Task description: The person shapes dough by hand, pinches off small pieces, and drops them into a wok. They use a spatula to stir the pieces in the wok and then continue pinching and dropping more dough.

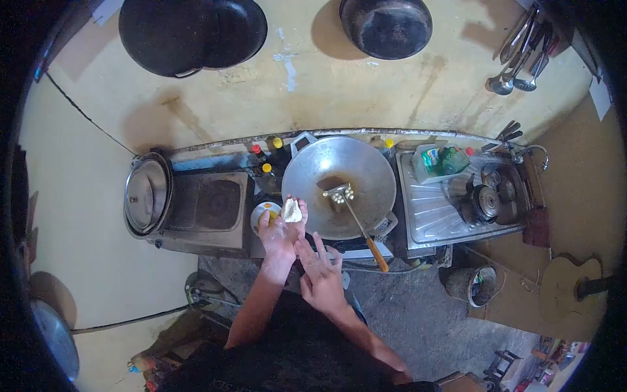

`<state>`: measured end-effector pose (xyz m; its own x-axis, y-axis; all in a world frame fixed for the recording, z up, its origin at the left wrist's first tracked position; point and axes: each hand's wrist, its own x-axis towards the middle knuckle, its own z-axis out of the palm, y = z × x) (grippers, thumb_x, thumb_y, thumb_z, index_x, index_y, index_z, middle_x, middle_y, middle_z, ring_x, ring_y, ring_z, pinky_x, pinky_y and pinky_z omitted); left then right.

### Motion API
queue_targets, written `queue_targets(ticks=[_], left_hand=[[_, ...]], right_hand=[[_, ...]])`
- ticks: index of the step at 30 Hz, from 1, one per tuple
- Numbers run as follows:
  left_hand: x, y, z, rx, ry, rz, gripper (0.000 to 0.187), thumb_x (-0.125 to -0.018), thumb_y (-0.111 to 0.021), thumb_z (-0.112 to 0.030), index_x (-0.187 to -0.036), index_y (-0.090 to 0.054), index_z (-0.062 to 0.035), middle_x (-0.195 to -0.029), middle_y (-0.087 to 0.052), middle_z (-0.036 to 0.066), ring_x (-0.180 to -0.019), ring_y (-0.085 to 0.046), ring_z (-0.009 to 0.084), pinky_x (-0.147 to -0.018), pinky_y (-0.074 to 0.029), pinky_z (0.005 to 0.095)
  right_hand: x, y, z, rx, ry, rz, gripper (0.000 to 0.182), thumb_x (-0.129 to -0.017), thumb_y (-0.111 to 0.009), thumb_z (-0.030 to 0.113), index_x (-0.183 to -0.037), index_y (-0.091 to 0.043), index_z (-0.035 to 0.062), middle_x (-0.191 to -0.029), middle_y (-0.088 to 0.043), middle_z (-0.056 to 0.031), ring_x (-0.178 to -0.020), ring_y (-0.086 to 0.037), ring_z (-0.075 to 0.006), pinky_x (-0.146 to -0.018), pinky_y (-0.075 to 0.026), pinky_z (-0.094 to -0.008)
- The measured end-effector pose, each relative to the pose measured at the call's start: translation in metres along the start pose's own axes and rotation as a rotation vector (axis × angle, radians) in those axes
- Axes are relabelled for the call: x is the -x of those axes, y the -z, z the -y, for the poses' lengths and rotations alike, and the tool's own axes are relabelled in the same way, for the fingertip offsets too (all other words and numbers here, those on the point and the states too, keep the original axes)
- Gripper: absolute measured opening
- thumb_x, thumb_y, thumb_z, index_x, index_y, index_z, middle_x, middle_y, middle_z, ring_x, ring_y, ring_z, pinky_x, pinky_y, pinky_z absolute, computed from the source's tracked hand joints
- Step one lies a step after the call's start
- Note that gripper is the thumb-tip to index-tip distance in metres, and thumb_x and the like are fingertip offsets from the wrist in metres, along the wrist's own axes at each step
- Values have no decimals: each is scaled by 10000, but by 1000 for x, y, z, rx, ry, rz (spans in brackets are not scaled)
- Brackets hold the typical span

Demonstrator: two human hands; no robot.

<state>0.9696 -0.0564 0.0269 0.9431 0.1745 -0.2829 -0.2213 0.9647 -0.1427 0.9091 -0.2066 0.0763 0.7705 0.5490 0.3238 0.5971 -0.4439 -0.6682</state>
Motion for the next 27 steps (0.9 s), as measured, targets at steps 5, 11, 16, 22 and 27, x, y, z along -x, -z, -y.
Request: queue_targets(ticks=[5, 11, 16, 22, 27], left_hand=[[-5, 0, -1, 64, -43, 5, 602, -887, -498, -391, -1220, -489, 110, -1161, -536, 261, -1132, -517, 379, -1018, -447, 458], [7, -2, 7, -16, 66, 51, 612, -966, -388, -427, -1283, -485, 88, -1174, -564, 262, -1104, -557, 383, -1022, -457, 466], [-3, 0, 1, -31, -4, 41, 627, -958, -408, -452, -1284, -503, 75, -1159, -595, 243, -1105, -572, 379, -1019, -468, 446], [-4, 5, 5, -246, 55, 59, 648, -972, -379, -452, -1322, -493, 82, -1170, -594, 235, -1127, -557, 371, -1022, -459, 448], [-3, -2, 2, -305, -42, -67, 655, -974, -376, -486, -1275, -527, 75, -1136, -615, 209, -1116, -567, 381, -1048, -438, 450]], right_hand=[[2, 0, 4, -24, -43, 21, 847, -665, -590, -27, -1485, -404, 75, -1538, -401, -133, -1450, -309, -378, -1084, -270, -523], [-24, -4, 7, -113, -60, -56, 861, -634, -560, -37, -1477, -413, 62, -1543, -385, -167, -1466, -281, -384, -1098, -243, -515], [-9, 6, 5, -12, -19, 35, 874, -615, -571, -44, -1470, -423, 56, -1542, -396, -139, -1461, -303, -354, -1092, -253, -526], [-27, 1, 3, -34, 37, -15, 846, -609, -559, -40, -1444, -453, 47, -1514, -438, -135, -1450, -327, -350, -1092, -255, -515], [-13, 9, -1, 2, 2, 60, 844, -635, -565, -31, -1464, -435, 57, -1513, -443, -124, -1447, -339, -331, -1089, -262, -529]])
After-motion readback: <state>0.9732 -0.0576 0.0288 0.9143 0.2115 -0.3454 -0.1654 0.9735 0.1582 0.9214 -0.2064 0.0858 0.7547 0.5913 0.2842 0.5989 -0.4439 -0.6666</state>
